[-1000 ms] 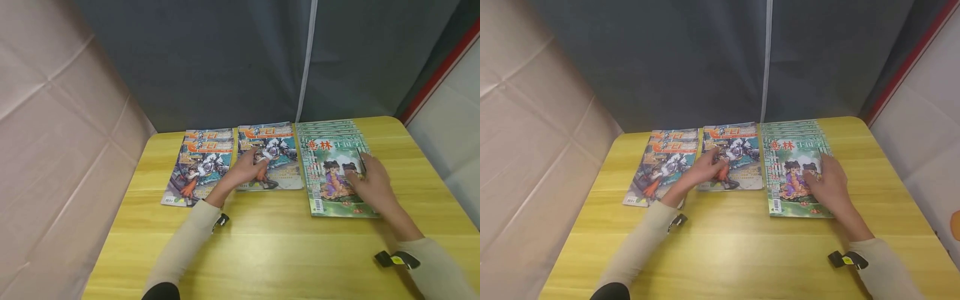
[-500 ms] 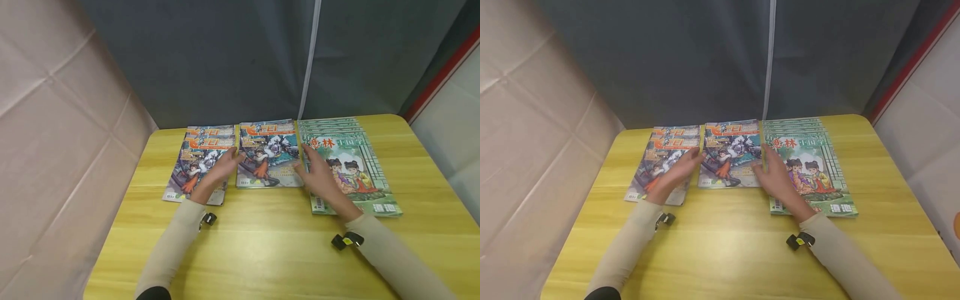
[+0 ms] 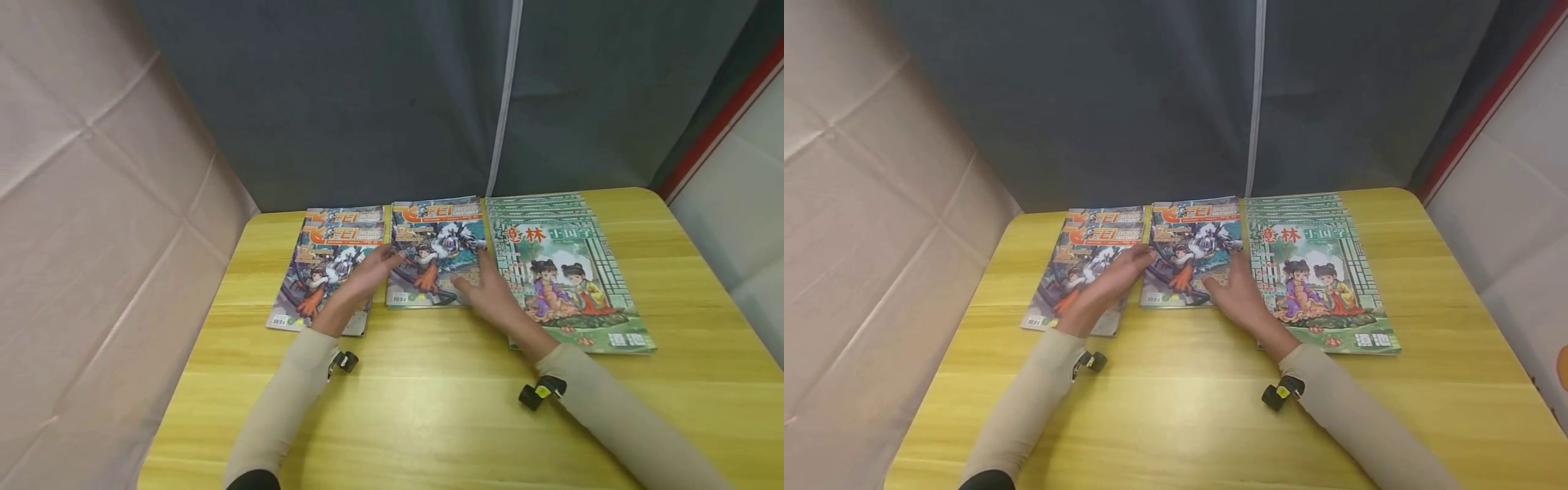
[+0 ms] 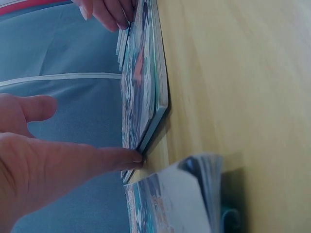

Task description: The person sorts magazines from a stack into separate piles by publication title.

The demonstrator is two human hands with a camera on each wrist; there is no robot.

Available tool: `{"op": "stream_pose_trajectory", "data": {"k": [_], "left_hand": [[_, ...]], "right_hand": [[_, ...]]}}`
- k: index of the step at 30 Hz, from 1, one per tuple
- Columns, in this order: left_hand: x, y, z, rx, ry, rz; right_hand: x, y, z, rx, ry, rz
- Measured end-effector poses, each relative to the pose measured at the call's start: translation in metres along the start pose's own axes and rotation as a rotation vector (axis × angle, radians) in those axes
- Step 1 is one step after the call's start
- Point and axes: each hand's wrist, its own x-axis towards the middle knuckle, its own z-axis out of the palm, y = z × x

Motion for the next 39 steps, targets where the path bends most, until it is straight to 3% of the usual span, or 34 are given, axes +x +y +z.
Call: {"op": "stream_pose_trajectory", "data": {"k": [4,8,11,15,19,22,26,30,35,39], "left_hand": [[-0.003,-0.001,0.002,-0.024,0.011,-0.005],[-0.008,0.001,0.004,-0.042,0.018,0.0],[-0.012,0.003,0.006,-0.056,0.025,0.007],[-0.016,0.008,0.007,-0.11,0.077,0.02],[-0.014,0.01,0.009,-0.232,0.152,0.032],[-0.007,0.008,0.014,-0.306,0.16,0.018],[-0.001,0.006,0.024,-0.311,0.143,-0.009],[0.002,0.005,0.033,-0.34,0.164,0.039],[0.001,0.006,0.036,-0.449,0.229,0.124],[-0.002,0.004,0.035,-0.53,0.235,0.159]], "right_hand": [[0.003,-0.005,0.001,0.068,-0.001,0.092],[0.007,-0.013,0.001,0.21,0.021,0.193],[0.008,-0.016,0.001,0.32,0.05,0.224],[0.008,-0.016,0.001,0.387,0.078,0.21],[0.007,-0.015,0.002,0.426,0.096,0.188],[0.006,-0.014,0.001,0.447,0.104,0.18],[0.003,-0.014,-0.001,0.454,0.12,0.174],[0.002,-0.014,-0.001,0.455,0.13,0.165],[0.003,-0.013,0.0,0.472,0.133,0.17],[0.004,-0.013,0.003,0.442,0.128,0.189]]}}
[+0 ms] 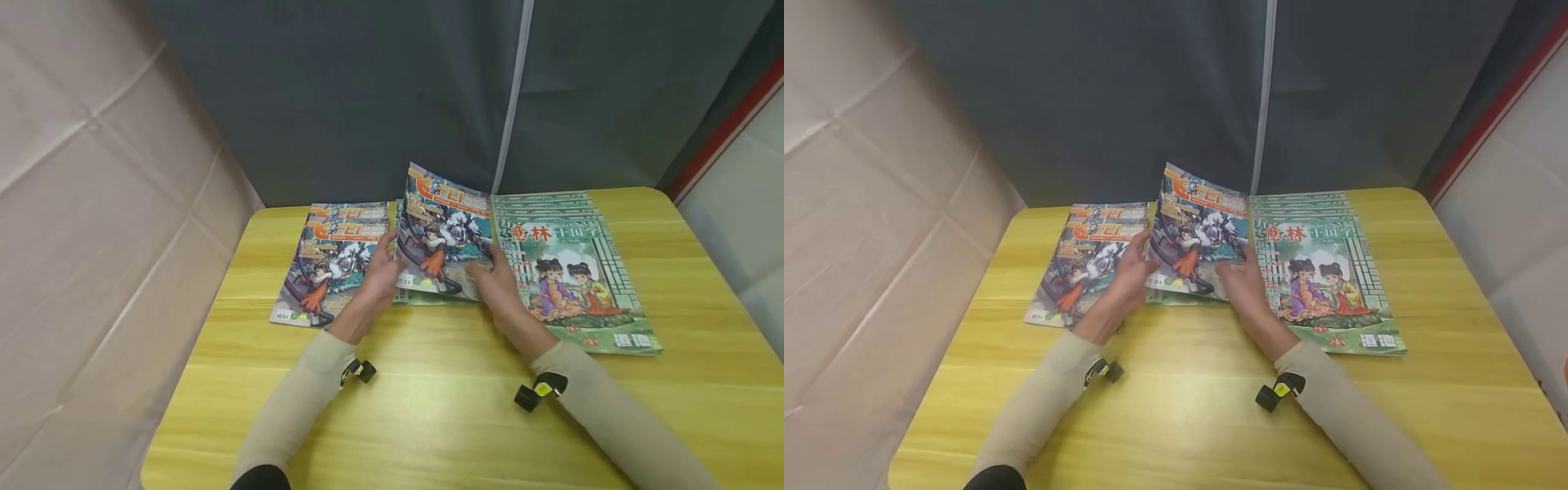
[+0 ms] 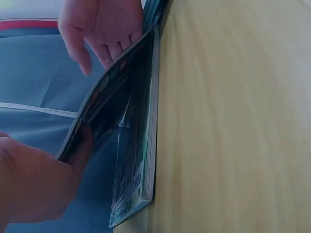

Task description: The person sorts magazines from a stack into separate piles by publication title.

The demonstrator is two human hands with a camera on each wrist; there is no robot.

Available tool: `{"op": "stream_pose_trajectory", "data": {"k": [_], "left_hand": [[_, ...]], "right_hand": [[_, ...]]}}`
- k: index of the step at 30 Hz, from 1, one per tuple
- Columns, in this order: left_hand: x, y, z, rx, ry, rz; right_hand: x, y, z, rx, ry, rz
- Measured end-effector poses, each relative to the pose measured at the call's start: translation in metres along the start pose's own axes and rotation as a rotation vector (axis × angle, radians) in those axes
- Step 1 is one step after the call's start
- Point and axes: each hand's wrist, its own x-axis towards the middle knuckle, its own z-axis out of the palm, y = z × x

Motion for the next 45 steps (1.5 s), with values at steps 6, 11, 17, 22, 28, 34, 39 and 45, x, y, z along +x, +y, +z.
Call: {"op": "stream_pose_trajectory", "data": {"k": [6,11,17,22,28,34,39,45], "left_hand": [[-0.007,0.002,-0.015,-0.065,-0.02,-0.009],[-0.016,0.007,-0.039,-0.111,-0.073,-0.002],[-0.027,0.009,-0.079,-0.176,-0.18,0.002],[-0.034,0.013,-0.121,-0.121,-0.251,-0.02],[-0.052,0.024,-0.163,0.069,-0.263,-0.019],[-0.07,0.028,-0.195,0.186,-0.199,-0.067],[-0.083,0.026,-0.216,0.255,-0.16,-0.077],[-0.093,0.023,-0.229,0.334,-0.09,-0.079]], "right_hand": [[0.0,0.003,0.005,-0.047,0.002,-0.021],[-0.004,0.001,0.011,0.007,0.029,-0.111],[-0.004,-0.002,0.022,0.117,-0.013,-0.112],[0.003,0.0,0.038,0.205,-0.138,-0.056],[-0.002,0.007,0.074,0.21,-0.23,-0.048],[-0.011,0.01,0.112,0.147,-0.307,-0.071],[-0.016,0.008,0.13,0.161,-0.406,-0.05],[-0.019,0.001,0.137,0.024,-0.418,-0.075]]}}
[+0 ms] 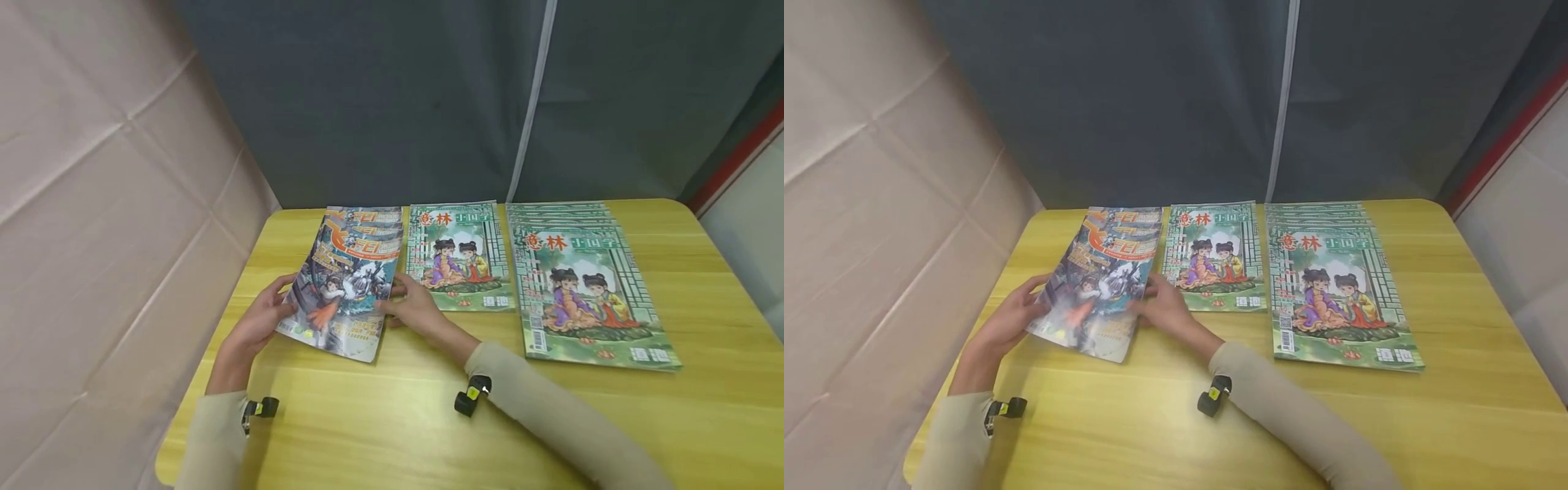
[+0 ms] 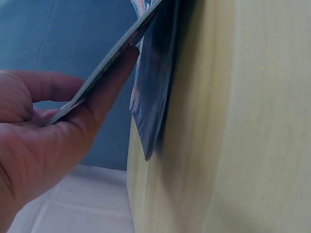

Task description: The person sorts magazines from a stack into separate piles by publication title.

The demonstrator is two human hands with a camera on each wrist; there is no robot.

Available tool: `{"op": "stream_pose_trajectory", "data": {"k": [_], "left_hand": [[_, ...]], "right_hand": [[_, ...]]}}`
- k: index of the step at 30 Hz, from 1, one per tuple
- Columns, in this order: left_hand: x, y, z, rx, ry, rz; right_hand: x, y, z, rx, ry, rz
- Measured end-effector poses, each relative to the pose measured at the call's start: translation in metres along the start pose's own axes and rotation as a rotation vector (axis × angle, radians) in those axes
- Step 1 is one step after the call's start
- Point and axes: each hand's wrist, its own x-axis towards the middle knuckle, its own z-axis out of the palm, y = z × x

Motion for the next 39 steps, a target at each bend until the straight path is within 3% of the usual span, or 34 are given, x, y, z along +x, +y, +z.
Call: {"op": "stream_pose_trajectory", "data": {"k": [5,9,13,17,24,30,35,39], "left_hand": [[-0.001,-0.002,0.006,0.161,0.074,-0.028],[0.003,-0.002,0.013,0.365,0.169,-0.068],[0.008,-0.002,0.016,0.599,0.223,-0.075],[0.009,-0.002,0.02,0.742,0.24,-0.072],[0.005,0.004,0.026,0.838,0.251,-0.151],[0.004,0.005,0.03,0.876,0.239,-0.158],[0.006,0.006,0.032,0.913,0.235,-0.17],[0.01,0.011,0.036,0.899,0.247,-0.143]], "right_hand": [[0.001,-0.001,0.002,-0.239,0.036,-0.053],[0.004,0.001,0.005,-0.435,0.06,-0.104],[0.006,0.002,0.007,-0.531,0.026,-0.115],[0.007,-0.001,0.008,-0.605,-0.003,-0.111],[0.015,-0.001,0.006,-0.701,-0.063,-0.084],[0.018,-0.006,0.0,-0.742,-0.09,-0.046],[0.012,-0.009,-0.012,-0.625,-0.144,-0.033],[0.007,-0.01,-0.031,-0.497,-0.158,-0.078]]}}
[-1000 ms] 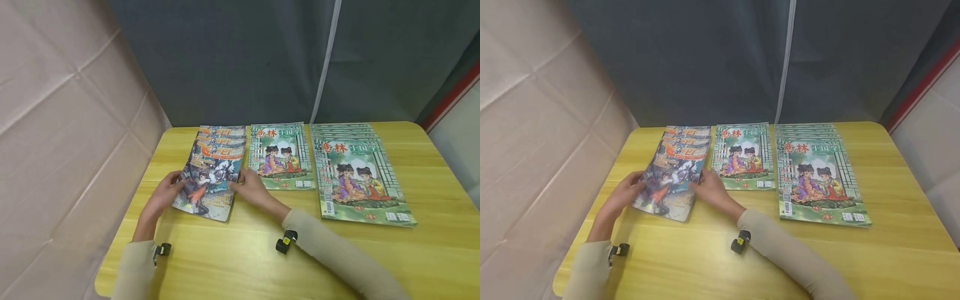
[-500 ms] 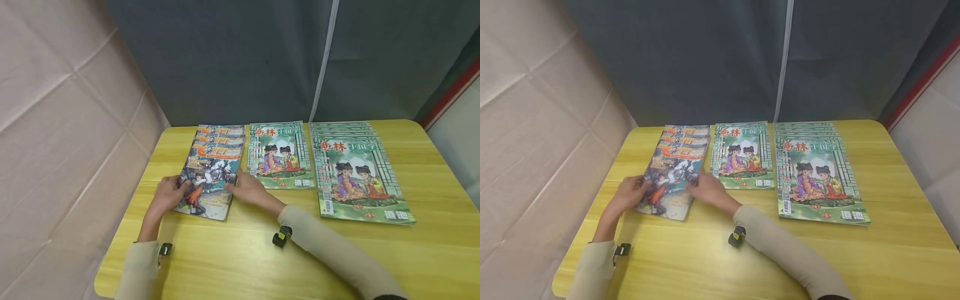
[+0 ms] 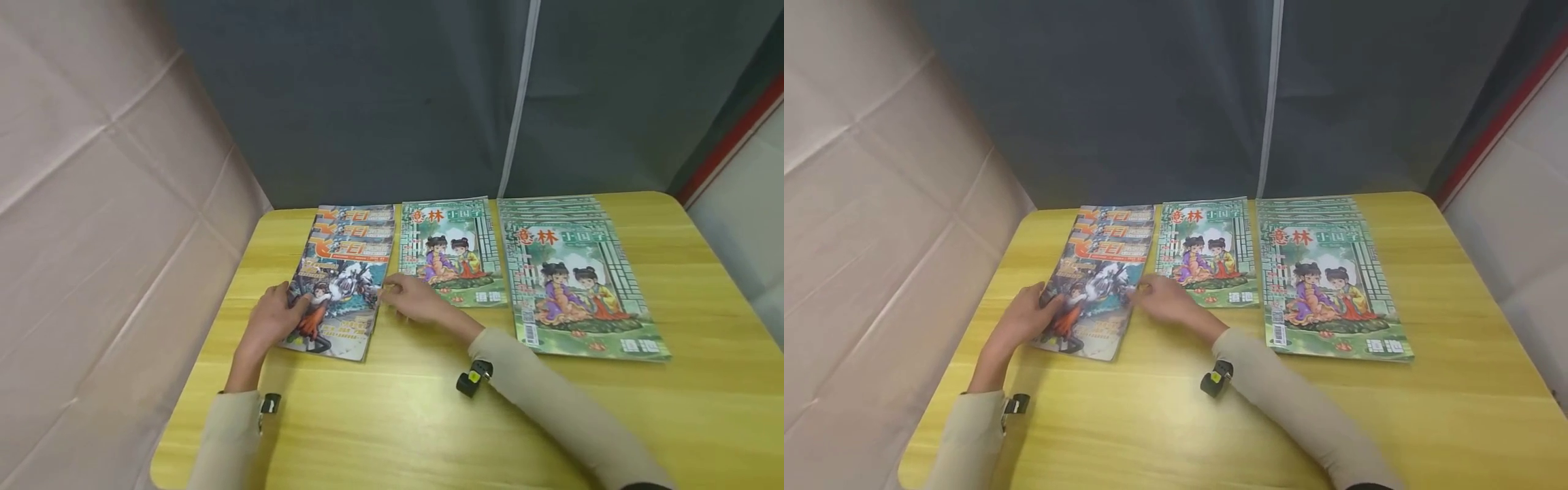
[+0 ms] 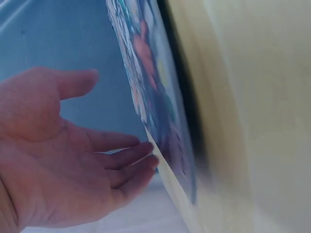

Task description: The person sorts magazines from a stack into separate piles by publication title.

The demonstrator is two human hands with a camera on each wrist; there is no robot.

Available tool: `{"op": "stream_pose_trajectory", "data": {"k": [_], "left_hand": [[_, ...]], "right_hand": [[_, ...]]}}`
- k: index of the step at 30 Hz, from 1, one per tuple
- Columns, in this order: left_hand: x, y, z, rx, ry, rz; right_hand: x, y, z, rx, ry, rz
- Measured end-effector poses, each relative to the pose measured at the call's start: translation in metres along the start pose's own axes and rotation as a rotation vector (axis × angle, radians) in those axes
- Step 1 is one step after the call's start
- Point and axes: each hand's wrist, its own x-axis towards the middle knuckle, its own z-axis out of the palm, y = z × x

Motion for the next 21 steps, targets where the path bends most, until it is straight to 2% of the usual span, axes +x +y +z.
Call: {"op": "stream_pose_trajectory", "data": {"k": [4,8,10,13,17,19,21], "left_hand": [[0.009,0.018,0.005,-0.13,0.034,0.068],[0.015,0.046,0.014,-0.183,0.028,0.134],[0.017,0.062,0.018,-0.197,-0.006,0.151],[0.021,0.087,0.026,-0.276,-0.058,0.223],[0.025,0.121,0.045,-0.371,-0.166,0.312],[0.026,0.137,0.055,-0.413,-0.235,0.326],[0.027,0.151,0.065,-0.443,-0.288,0.309]], "right_hand": [[-0.007,0.009,-0.024,0.043,0.104,-0.021],[-0.015,0.021,-0.048,0.018,0.237,0.004],[-0.019,0.027,-0.058,-0.003,0.301,0.028],[-0.024,0.035,-0.072,-0.015,0.363,0.069],[-0.027,0.045,-0.082,-0.012,0.419,0.12],[-0.028,0.05,-0.085,-0.013,0.439,0.137],[-0.029,0.054,-0.086,-0.014,0.456,0.141]]}}
